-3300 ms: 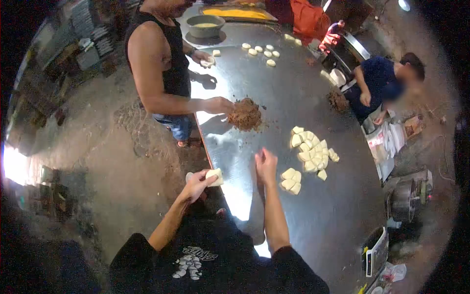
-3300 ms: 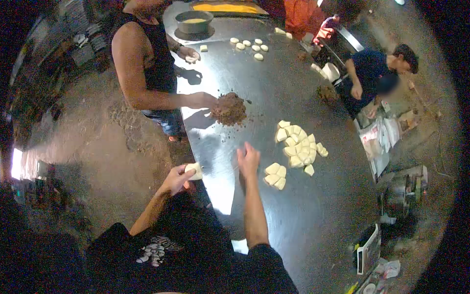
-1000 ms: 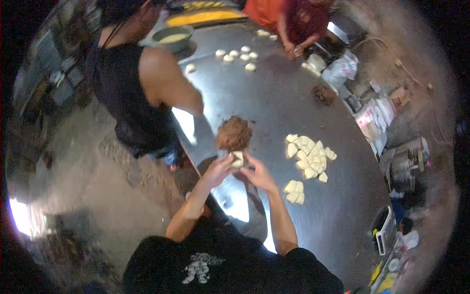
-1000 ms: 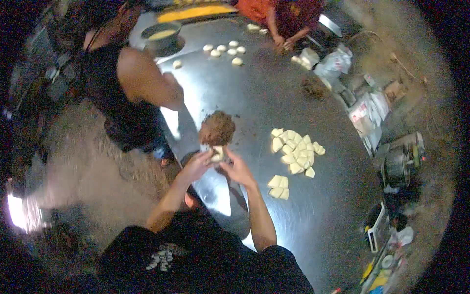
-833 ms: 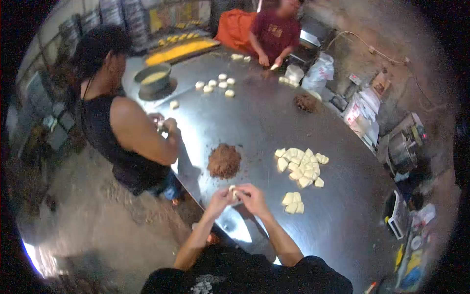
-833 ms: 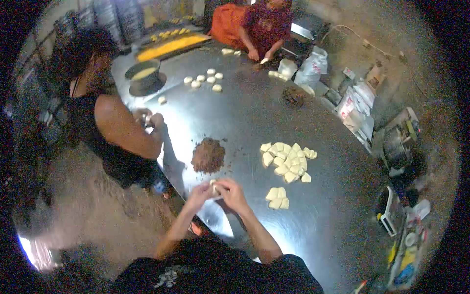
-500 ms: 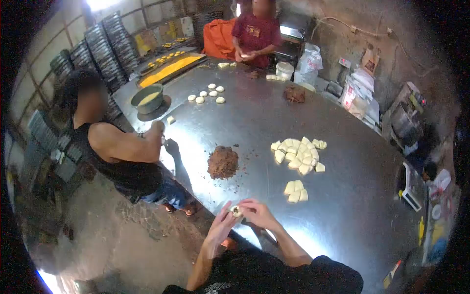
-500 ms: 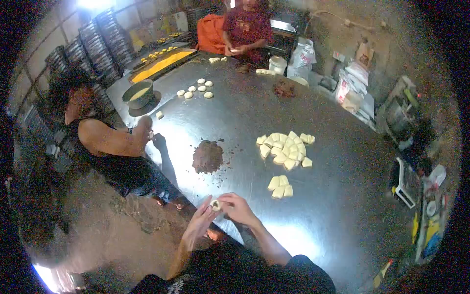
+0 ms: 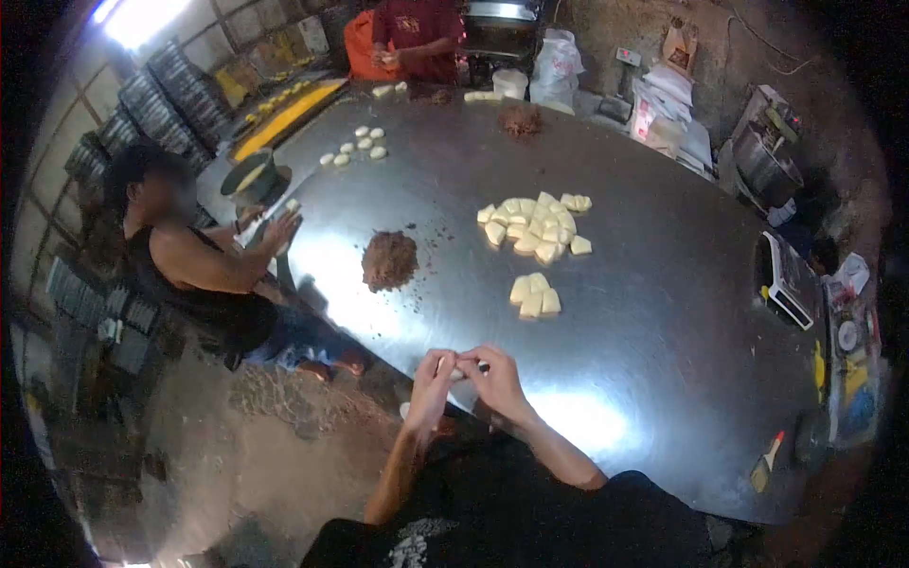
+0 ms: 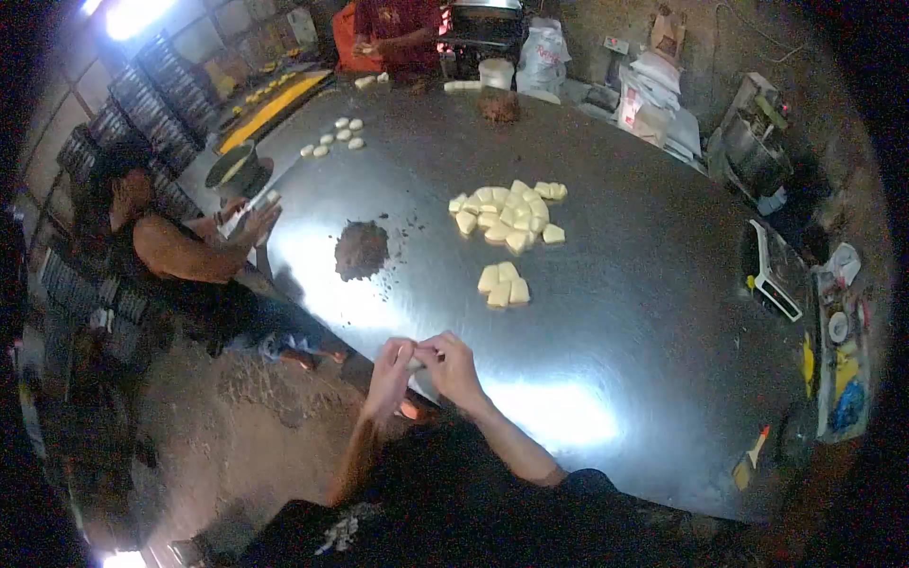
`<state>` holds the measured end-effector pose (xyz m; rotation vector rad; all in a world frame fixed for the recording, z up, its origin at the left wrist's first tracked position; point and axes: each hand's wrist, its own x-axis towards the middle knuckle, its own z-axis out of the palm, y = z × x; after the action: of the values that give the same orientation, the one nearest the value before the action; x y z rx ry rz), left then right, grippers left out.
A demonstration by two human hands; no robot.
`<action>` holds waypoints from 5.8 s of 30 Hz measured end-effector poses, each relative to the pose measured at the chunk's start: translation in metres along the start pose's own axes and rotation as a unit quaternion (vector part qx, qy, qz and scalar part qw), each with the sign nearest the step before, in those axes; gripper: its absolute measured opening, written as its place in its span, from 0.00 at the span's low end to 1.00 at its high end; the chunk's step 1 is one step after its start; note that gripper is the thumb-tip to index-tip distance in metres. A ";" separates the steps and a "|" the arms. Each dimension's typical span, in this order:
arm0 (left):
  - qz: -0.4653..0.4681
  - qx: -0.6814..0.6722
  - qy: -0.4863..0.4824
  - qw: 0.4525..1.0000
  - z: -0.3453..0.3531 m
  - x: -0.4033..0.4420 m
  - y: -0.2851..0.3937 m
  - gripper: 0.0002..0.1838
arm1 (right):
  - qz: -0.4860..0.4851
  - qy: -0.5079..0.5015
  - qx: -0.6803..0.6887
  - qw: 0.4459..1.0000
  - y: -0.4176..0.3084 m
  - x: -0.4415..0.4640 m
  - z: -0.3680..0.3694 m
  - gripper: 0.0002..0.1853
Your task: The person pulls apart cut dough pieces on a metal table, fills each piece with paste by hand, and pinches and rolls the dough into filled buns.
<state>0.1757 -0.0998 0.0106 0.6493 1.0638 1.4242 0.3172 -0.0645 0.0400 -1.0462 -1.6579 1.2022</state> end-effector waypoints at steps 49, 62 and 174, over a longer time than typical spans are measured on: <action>0.553 -0.049 -0.235 0.798 -0.007 -0.065 0.248 0.11 | -0.245 -0.257 -0.513 0.781 -0.058 0.230 0.009 0.14; 0.495 0.028 -0.174 0.851 0.030 -0.049 0.192 0.09 | -0.009 0.039 -0.478 0.878 0.140 0.098 -0.129 0.24; 0.173 0.088 0.102 0.976 0.025 -0.025 -0.001 0.14 | -0.078 -0.157 -0.050 0.983 -0.016 0.013 -0.015 0.12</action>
<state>0.2016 -0.1184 0.0252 0.8618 1.2953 1.7376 0.3246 -0.0510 0.0603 -0.7971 -2.0226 1.2357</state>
